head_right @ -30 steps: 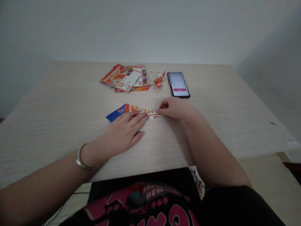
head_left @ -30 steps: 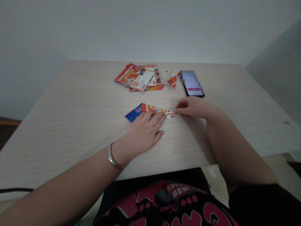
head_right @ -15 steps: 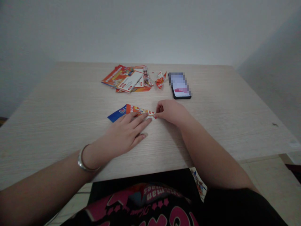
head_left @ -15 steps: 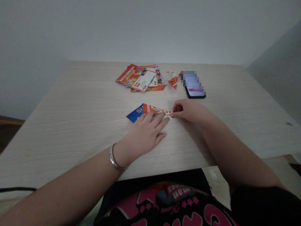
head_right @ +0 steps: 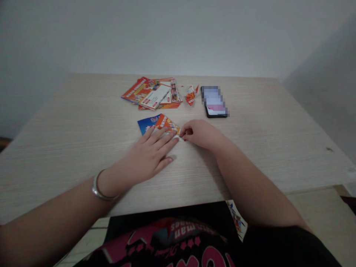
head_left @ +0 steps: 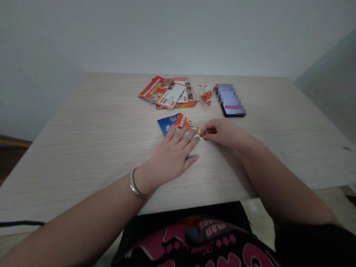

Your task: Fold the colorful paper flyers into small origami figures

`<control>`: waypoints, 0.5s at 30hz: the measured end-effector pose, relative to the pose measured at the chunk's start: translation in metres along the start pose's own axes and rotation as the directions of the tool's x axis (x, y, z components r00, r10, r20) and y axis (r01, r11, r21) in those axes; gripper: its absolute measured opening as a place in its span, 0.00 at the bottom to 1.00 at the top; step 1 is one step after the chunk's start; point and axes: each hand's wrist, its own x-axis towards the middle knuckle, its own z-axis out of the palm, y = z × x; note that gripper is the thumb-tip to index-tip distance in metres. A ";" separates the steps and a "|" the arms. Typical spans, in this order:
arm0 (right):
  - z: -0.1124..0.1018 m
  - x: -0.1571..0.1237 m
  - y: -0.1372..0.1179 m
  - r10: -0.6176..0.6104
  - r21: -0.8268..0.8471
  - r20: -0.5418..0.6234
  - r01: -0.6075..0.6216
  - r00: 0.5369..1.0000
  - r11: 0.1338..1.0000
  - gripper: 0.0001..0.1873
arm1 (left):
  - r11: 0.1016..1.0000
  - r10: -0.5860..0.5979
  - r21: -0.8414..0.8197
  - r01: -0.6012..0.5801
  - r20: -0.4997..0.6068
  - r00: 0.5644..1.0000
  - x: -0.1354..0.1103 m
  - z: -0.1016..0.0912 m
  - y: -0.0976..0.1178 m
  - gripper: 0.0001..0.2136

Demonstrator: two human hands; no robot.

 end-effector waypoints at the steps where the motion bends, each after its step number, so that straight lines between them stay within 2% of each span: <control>1: 0.000 0.000 -0.001 -0.016 -0.008 -0.002 0.016 1.000 1.000 0.09 | 1.000 0.000 -0.004 0.000 -0.001 1.000 0.000 0.001 -0.002 0.26; 8: -0.005 -0.001 -0.011 -0.222 -0.234 -0.019 0.212 0.975 0.949 0.10 | 0.999 0.010 -0.041 -0.010 -0.012 1.000 0.000 0.001 -0.007 0.27; 15: -0.005 -0.005 -0.013 -0.238 -0.341 0.047 0.240 0.970 0.909 0.13 | 0.998 0.022 -0.054 -0.023 -0.010 1.000 -0.002 0.004 -0.009 0.29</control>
